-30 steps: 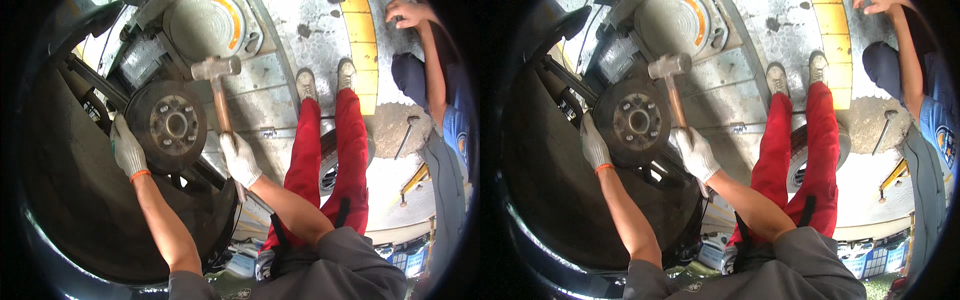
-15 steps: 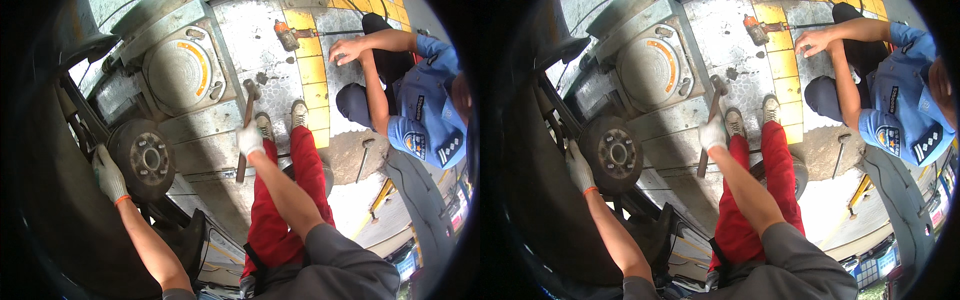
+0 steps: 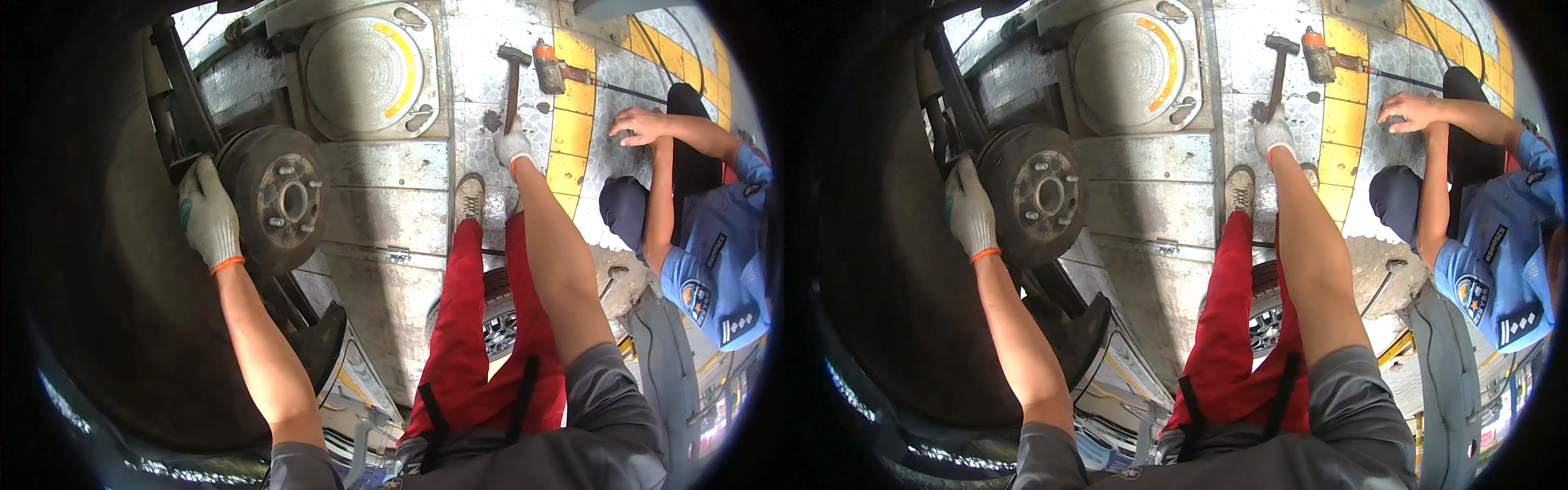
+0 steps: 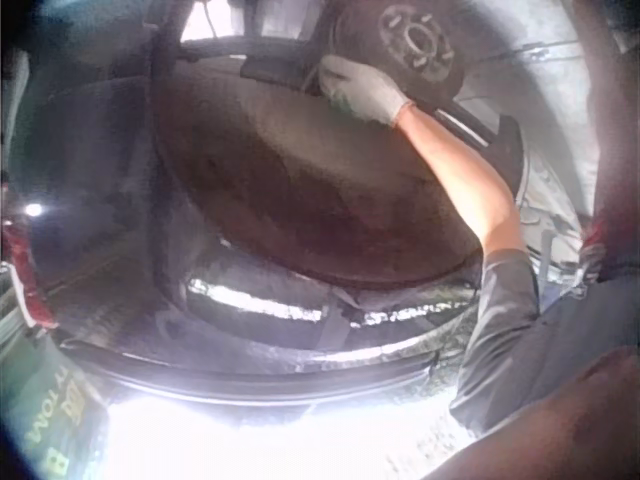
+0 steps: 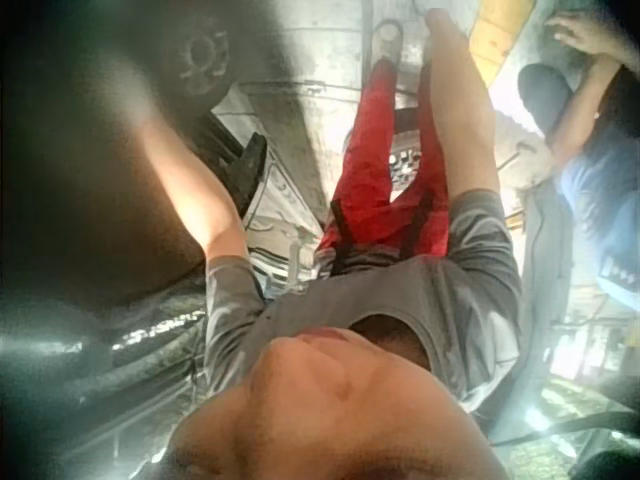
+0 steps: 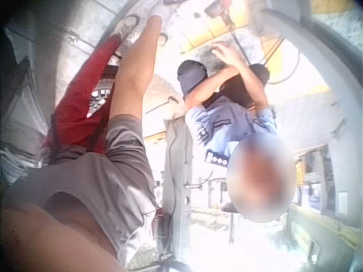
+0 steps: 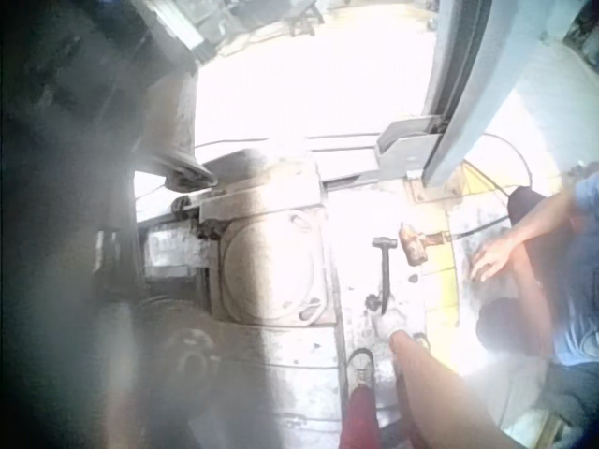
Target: The person uses a hammer to loosen and remove a brake disc from a car's wheel hub. They then place the disc on the floor and walk to a tool cart to retrieve a screwdriver before returning to the vehicle.
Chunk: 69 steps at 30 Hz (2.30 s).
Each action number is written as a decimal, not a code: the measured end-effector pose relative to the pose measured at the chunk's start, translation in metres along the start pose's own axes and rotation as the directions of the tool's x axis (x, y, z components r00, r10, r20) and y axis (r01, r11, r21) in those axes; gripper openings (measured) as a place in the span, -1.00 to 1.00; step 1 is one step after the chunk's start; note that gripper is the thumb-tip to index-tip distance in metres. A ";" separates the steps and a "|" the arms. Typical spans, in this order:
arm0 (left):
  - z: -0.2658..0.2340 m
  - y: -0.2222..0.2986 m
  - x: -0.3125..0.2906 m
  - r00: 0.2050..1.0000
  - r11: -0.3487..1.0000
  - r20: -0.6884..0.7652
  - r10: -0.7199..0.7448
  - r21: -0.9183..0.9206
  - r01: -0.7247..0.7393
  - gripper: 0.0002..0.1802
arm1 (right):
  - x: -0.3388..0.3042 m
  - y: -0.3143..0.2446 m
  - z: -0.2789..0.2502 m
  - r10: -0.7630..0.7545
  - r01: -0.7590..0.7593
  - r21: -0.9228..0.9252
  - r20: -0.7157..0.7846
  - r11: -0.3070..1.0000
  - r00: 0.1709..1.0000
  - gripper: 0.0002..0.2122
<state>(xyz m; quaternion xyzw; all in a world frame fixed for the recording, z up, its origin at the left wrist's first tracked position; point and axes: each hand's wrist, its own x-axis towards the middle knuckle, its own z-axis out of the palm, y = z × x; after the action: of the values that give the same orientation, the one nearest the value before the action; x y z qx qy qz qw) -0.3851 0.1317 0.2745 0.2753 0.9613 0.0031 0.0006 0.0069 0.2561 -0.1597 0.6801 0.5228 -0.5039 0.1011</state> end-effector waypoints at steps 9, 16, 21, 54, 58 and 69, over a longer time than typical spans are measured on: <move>-0.021 0.016 -0.075 0.908 0.973 -0.414 0.071 -0.169 -0.154 -0.55 | -0.109 -0.006 0.012 -0.160 0.208 -0.058 0.451 0.976 0.878 -0.41; 0.027 -0.018 -0.236 0.520 -0.066 0.345 -0.781 -0.875 0.480 -0.37 | -0.169 -0.162 0.002 -0.425 0.332 0.293 0.363 0.897 0.829 -0.38; 0.073 -0.054 -0.222 0.605 -0.663 0.638 -0.477 -0.713 0.228 0.08 | -0.198 -0.291 0.031 -0.724 0.416 0.641 0.338 0.645 0.601 -0.49; 0.092 -0.002 -0.162 0.566 -0.569 0.483 -0.668 -0.822 0.030 -0.02 | -0.212 -0.358 0.102 -0.961 0.952 0.139 0.093 0.273 0.262 -0.63; 0.093 -0.008 -0.167 0.566 -0.576 0.491 -0.662 -0.816 0.034 -0.03 | -0.219 -0.345 0.104 -0.947 0.931 0.174 0.098 0.320 0.307 -0.63; 0.095 -0.009 -0.167 0.606 -0.535 0.449 -0.656 -0.843 0.046 -0.03 | -0.218 -0.347 0.104 -0.971 0.968 0.079 0.046 0.238 0.235 -0.69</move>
<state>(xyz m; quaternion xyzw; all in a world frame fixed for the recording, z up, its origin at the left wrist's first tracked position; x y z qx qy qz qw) -0.2479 0.0358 0.1798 -0.2628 0.5310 0.8051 0.0284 -0.3238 0.2039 0.0988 0.1918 0.8176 -0.4960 -0.2206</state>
